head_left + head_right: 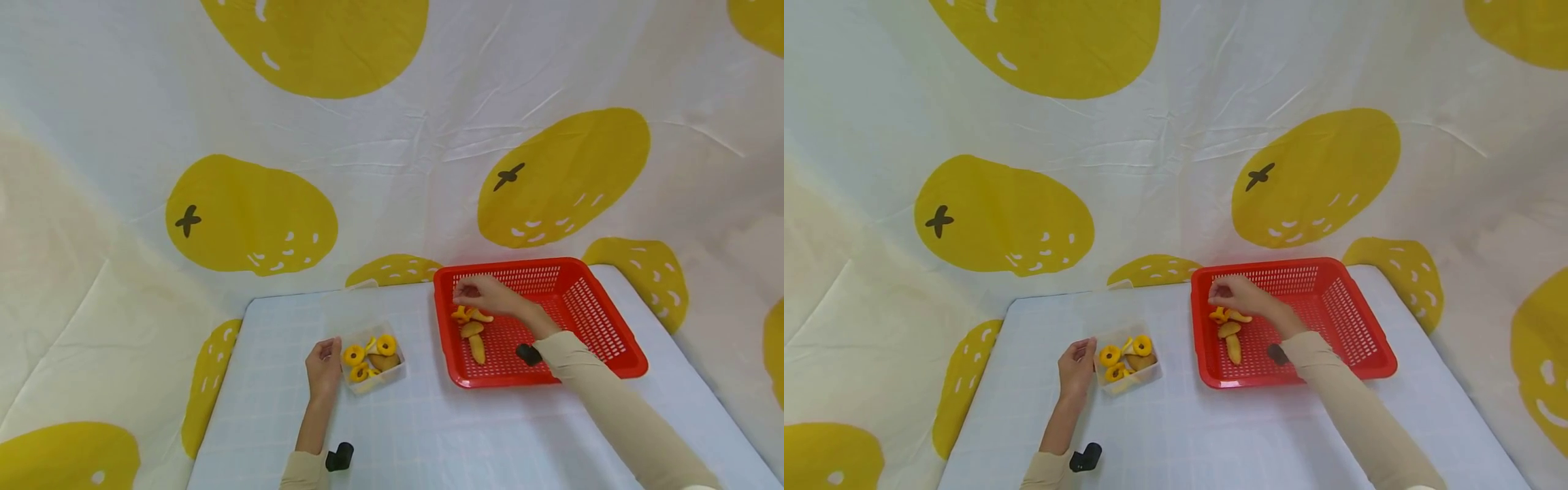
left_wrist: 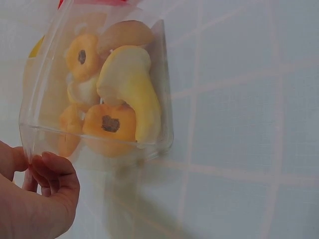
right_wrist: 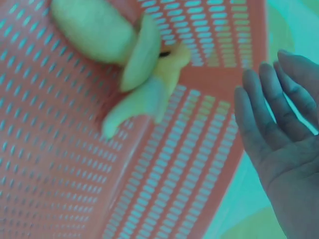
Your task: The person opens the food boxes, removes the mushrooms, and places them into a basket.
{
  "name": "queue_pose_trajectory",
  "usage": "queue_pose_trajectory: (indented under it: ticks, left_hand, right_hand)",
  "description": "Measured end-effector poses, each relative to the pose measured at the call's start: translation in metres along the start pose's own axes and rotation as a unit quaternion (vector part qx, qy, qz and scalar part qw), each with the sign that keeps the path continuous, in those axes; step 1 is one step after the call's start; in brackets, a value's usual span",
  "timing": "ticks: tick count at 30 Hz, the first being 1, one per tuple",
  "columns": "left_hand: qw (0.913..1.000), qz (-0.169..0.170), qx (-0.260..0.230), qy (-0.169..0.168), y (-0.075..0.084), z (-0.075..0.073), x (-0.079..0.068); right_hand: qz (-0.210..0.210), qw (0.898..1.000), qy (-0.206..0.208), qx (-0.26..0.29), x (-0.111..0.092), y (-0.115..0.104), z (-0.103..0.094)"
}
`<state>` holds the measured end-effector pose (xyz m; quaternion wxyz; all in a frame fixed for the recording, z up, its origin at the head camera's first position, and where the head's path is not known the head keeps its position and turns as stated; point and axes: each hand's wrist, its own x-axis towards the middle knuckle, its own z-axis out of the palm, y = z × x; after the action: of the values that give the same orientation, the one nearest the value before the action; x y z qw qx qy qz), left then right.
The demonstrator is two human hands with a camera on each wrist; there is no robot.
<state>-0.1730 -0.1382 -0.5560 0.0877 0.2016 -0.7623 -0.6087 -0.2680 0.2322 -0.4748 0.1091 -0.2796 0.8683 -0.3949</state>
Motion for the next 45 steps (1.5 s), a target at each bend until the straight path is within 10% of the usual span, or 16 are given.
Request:
queue_pose_trajectory:
  ticks: [23,45]
  left_hand:
    - [0.9998,-0.011,0.019,0.001,0.000,0.000,0.002]
    - [0.9999,-0.014,-0.009,0.002,0.001,0.000,0.001]
  right_hand:
    - [-0.086,0.995,-0.053,-0.008,0.046,-0.063,0.066]
    - [-0.057,0.980,-0.170,-0.090,0.063,-0.092,0.100]
